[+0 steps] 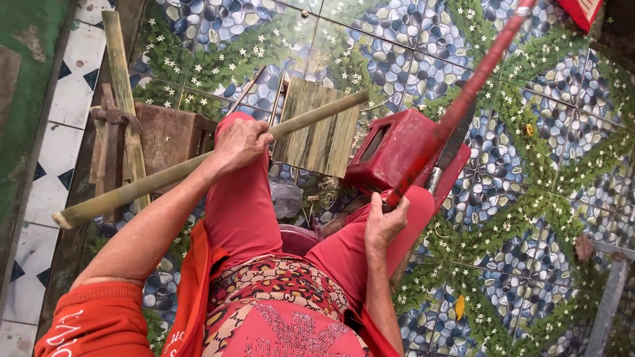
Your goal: Sawing a bamboo pole into sections and trimming the pieces with a sickle.
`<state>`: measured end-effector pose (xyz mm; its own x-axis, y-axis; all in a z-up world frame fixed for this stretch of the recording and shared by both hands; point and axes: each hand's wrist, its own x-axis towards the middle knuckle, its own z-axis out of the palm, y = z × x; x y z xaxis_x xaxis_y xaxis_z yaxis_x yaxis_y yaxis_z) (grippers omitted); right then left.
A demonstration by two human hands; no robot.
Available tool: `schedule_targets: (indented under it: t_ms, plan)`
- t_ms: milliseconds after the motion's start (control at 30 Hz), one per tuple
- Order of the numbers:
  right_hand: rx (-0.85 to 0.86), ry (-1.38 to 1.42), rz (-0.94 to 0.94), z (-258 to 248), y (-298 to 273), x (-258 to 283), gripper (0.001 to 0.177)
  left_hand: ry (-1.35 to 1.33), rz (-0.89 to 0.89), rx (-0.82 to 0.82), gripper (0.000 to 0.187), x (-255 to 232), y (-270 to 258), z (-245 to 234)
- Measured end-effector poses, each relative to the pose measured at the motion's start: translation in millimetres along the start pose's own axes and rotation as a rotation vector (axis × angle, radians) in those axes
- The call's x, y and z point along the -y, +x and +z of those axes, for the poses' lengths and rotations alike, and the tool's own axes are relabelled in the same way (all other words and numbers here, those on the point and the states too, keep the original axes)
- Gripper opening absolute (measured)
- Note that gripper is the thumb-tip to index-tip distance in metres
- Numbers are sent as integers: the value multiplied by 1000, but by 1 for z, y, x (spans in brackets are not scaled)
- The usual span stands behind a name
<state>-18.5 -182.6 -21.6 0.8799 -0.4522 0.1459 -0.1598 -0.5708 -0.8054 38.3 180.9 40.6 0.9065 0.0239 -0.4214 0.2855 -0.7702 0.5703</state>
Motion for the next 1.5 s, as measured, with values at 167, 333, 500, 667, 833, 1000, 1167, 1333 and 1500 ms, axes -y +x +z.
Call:
schedule_targets:
  t_ms: [167, 333, 500, 667, 833, 1000, 1167, 1333, 1500]
  plan:
    - [20, -92, -9, 20, -12, -22, 40, 13, -135, -42, 27, 11, -12, -11]
    - [169, -190, 25, 57, -43, -40, 53, -160, -247, -143, 22, 31, -12, -7]
    - [299, -148, 152, 100, -72, -70, 47, -171, -287, -200, 21, 38, -14, -4]
    - [414, -204, 187, 131, -86, -83, 43, -196, -276, -233, 20, 41, -15, -2]
    - [460, -445, 274, 160, -95, -129, 39, -293, -251, -281, 21, 24, -26, -11]
    - [434, -359, 252, 151, -88, -103, 35, -291, -255, -275, 22, 37, -17, -6]
    - [430, -380, 256, 152, -87, -98, 38, -258, -286, -264, 22, 38, -15, -1]
    - [447, -348, 230, 152, -88, -90, 34, -233, -293, -263, 22, 42, -10, 4]
    - [461, -379, 234, 163, -90, -106, 34, -244, -299, -281, 22, 41, -8, 5]
